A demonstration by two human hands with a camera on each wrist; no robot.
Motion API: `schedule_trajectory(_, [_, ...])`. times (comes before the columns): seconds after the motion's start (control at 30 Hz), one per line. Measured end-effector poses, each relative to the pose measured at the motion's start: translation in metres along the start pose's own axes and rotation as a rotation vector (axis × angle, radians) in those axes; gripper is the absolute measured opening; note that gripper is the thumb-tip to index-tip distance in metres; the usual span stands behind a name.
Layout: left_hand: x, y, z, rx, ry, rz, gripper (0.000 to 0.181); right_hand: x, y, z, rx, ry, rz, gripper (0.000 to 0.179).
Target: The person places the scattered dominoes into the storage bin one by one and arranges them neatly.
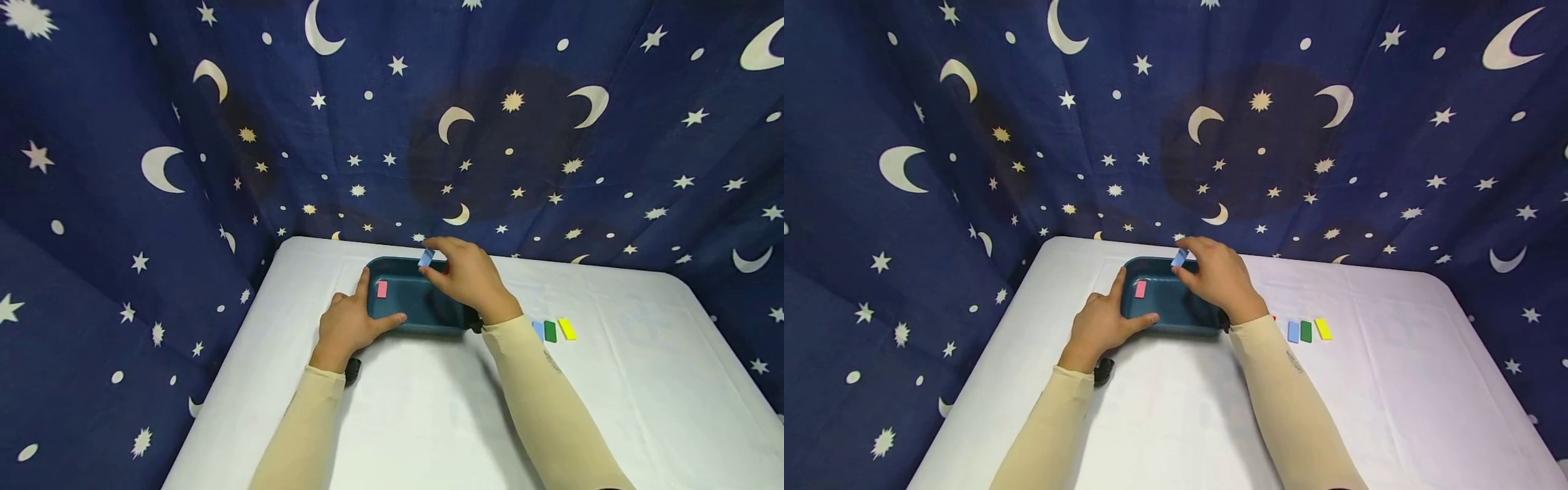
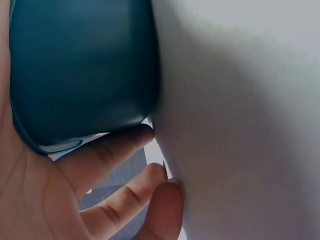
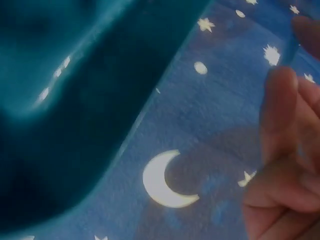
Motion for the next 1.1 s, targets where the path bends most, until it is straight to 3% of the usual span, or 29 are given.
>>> schedule_trajectory(0.17, [-0.003,0.0,0.0,0.024,0.003,-0.008,0.139,0.015,-0.028,0.002,0.02,-0.009,-0.135,0.054])
schedule_trajectory(0.37, [-0.007,0.001,0.002,0.03,-0.016,-0.01,0.138,0.024,-0.081,-0.005,0.067,-0.027,-0.432,0.06])
schedule_trajectory(0.47, [-0.005,0.004,0.003,0.027,-0.018,0.008,0.14,0.03,-0.097,-0.006,0.034,-0.045,-0.518,0.062])
schedule_trajectory(0.77, [-0.003,0.003,0.003,0.011,-0.022,0.007,0.142,0.037,-0.126,-0.001,-0.054,-0.066,-0.578,0.056])
schedule_trajectory(1.1, [-0.003,0.004,0.004,0.006,-0.031,0.019,0.141,0.037,-0.131,0.0,-0.104,-0.069,-0.573,0.05])
Point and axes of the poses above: each hand's wrist, its own x-axis towards the middle knuckle, its own y-axis out of the back of the hand, z = x × y, the point moved 9 cm from there along x, towards the middle knuckle, and after that the axes turned 12 degrees about y, right-handed, at the moved point
